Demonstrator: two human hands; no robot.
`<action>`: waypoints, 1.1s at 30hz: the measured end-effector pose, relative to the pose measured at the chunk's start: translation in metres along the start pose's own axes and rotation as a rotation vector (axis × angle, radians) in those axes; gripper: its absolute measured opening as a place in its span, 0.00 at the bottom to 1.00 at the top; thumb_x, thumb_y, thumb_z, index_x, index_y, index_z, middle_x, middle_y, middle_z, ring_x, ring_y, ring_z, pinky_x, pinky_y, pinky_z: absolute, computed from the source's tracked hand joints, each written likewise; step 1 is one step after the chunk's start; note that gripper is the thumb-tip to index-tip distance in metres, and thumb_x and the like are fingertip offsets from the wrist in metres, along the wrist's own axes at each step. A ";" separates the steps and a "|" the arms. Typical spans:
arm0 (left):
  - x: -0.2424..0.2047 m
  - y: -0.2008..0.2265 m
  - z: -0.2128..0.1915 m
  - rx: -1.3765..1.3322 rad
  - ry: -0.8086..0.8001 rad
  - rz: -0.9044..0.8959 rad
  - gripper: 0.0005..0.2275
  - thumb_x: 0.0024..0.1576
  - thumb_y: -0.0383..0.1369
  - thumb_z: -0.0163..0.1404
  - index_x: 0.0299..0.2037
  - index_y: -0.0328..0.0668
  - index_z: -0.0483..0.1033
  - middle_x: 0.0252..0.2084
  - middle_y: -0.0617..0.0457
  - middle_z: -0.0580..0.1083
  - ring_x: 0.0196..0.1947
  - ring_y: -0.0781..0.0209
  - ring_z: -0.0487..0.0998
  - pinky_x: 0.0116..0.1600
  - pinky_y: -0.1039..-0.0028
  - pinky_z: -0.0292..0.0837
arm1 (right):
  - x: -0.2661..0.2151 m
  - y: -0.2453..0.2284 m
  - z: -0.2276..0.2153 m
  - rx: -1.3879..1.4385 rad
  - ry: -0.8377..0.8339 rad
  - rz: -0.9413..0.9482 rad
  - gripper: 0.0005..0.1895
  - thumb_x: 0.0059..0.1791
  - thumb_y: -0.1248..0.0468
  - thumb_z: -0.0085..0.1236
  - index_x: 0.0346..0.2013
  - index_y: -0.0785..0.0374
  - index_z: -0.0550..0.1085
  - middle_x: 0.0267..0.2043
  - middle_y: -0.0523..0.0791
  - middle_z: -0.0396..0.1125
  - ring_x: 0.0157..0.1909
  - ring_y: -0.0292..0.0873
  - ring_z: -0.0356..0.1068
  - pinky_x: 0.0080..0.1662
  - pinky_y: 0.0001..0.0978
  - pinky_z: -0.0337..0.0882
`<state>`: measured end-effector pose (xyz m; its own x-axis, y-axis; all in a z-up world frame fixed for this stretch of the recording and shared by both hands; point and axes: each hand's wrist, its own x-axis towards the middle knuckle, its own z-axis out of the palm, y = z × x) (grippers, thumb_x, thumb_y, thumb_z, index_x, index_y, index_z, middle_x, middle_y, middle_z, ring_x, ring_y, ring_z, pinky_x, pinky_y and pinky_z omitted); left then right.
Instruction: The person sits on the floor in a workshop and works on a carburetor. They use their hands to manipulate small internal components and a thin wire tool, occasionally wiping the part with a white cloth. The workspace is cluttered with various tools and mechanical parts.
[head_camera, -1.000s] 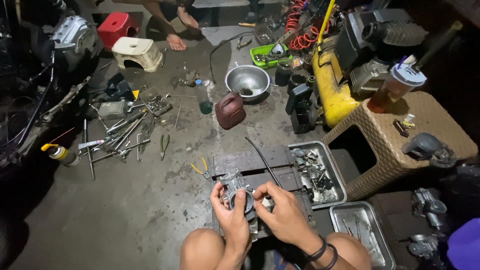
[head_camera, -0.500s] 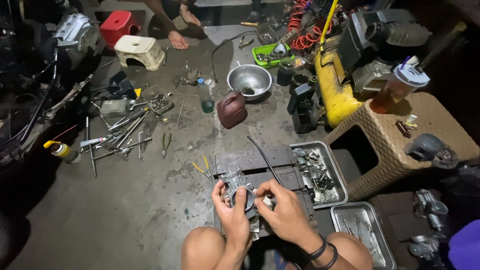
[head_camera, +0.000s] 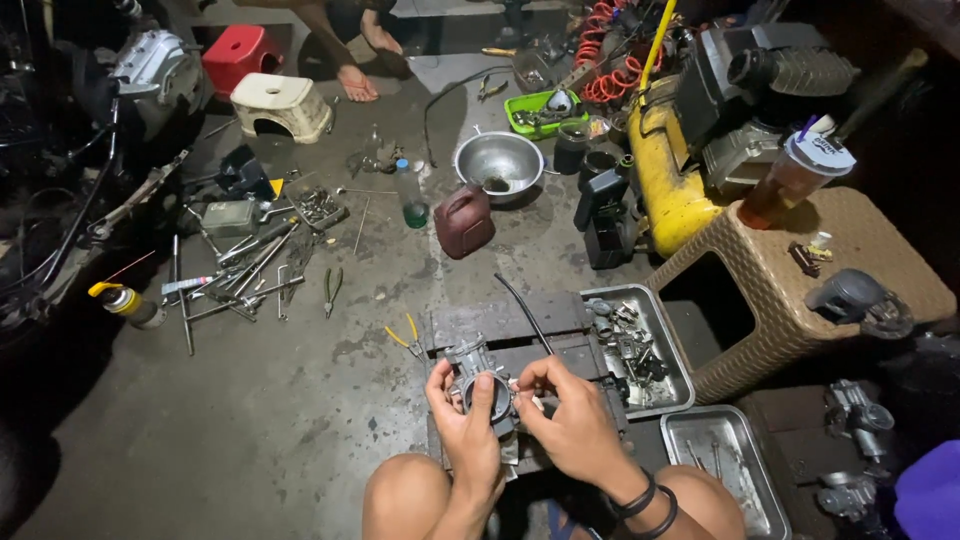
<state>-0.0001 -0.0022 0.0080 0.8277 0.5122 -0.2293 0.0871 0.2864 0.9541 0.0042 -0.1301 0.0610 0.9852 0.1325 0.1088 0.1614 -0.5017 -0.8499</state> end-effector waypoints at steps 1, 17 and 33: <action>0.000 -0.001 0.000 0.000 -0.001 0.000 0.31 0.50 0.47 0.56 0.64 0.46 0.64 0.65 0.52 0.67 0.69 0.61 0.63 0.71 0.70 0.54 | 0.000 -0.001 0.000 -0.001 0.001 0.000 0.05 0.46 0.63 0.60 0.36 0.55 0.73 0.33 0.37 0.72 0.35 0.36 0.71 0.41 0.28 0.70; 0.004 -0.006 0.000 0.007 -0.062 -0.061 0.30 0.50 0.43 0.58 0.64 0.45 0.66 0.64 0.51 0.68 0.68 0.64 0.64 0.70 0.73 0.55 | 0.004 0.002 -0.005 -0.040 -0.090 -0.014 0.04 0.47 0.63 0.57 0.36 0.55 0.73 0.32 0.36 0.70 0.36 0.37 0.70 0.43 0.30 0.68; 0.005 0.013 0.000 -0.074 0.005 -0.144 0.29 0.50 0.42 0.57 0.63 0.47 0.67 0.66 0.46 0.67 0.67 0.61 0.66 0.67 0.71 0.61 | 0.006 0.005 -0.008 -0.136 -0.063 0.022 0.05 0.49 0.59 0.55 0.38 0.54 0.73 0.37 0.39 0.74 0.37 0.37 0.73 0.41 0.30 0.72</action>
<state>0.0048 0.0041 0.0194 0.8069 0.4653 -0.3639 0.1635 0.4160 0.8945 0.0111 -0.1388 0.0616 0.9837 0.1715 0.0545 0.1502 -0.6159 -0.7734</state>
